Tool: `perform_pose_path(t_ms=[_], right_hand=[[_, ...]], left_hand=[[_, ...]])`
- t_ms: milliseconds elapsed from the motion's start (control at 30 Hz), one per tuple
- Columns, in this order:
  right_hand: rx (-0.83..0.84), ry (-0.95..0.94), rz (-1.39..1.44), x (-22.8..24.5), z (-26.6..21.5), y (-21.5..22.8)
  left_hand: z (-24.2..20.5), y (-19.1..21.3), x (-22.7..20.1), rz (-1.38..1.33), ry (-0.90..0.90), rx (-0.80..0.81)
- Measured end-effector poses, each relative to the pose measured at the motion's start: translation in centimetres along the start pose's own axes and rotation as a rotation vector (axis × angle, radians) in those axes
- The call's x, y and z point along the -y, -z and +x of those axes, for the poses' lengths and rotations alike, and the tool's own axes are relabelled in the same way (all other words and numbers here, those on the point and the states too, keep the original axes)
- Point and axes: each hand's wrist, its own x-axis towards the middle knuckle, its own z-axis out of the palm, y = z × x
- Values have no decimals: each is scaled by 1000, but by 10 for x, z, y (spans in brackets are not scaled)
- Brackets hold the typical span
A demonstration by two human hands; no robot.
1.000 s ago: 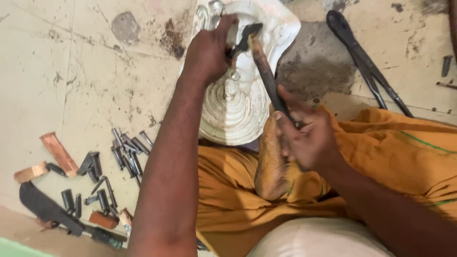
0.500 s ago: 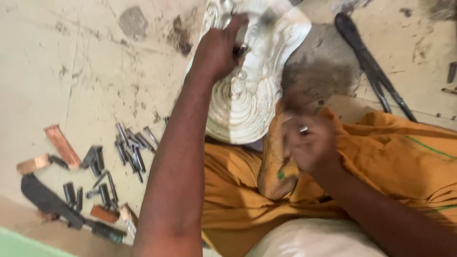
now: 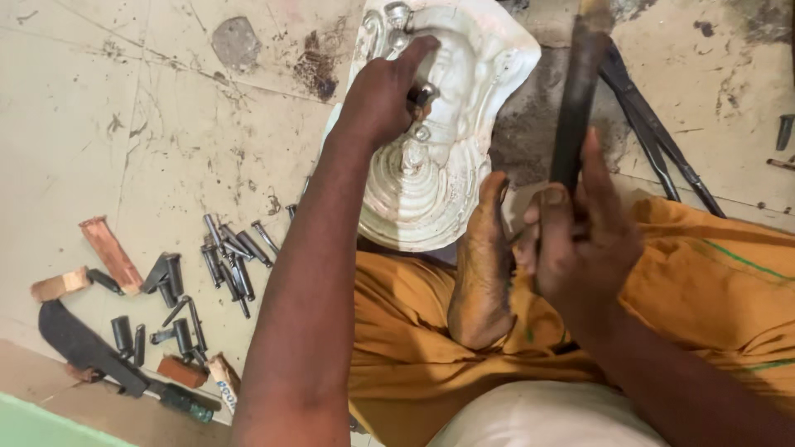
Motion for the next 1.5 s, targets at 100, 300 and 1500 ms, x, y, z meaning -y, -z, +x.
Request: perform_pose_path(t_ms=[100,300,1500], right_hand=[[454,-127,-179,2,7,0],[31,102,2,-6,3,-3],[311,-230,-64,6,18,17]], left_hand=[[15,8,-7,-35,20,17],[4,2,-4,-88,6,26],[12,14,-24,-154,137,181]])
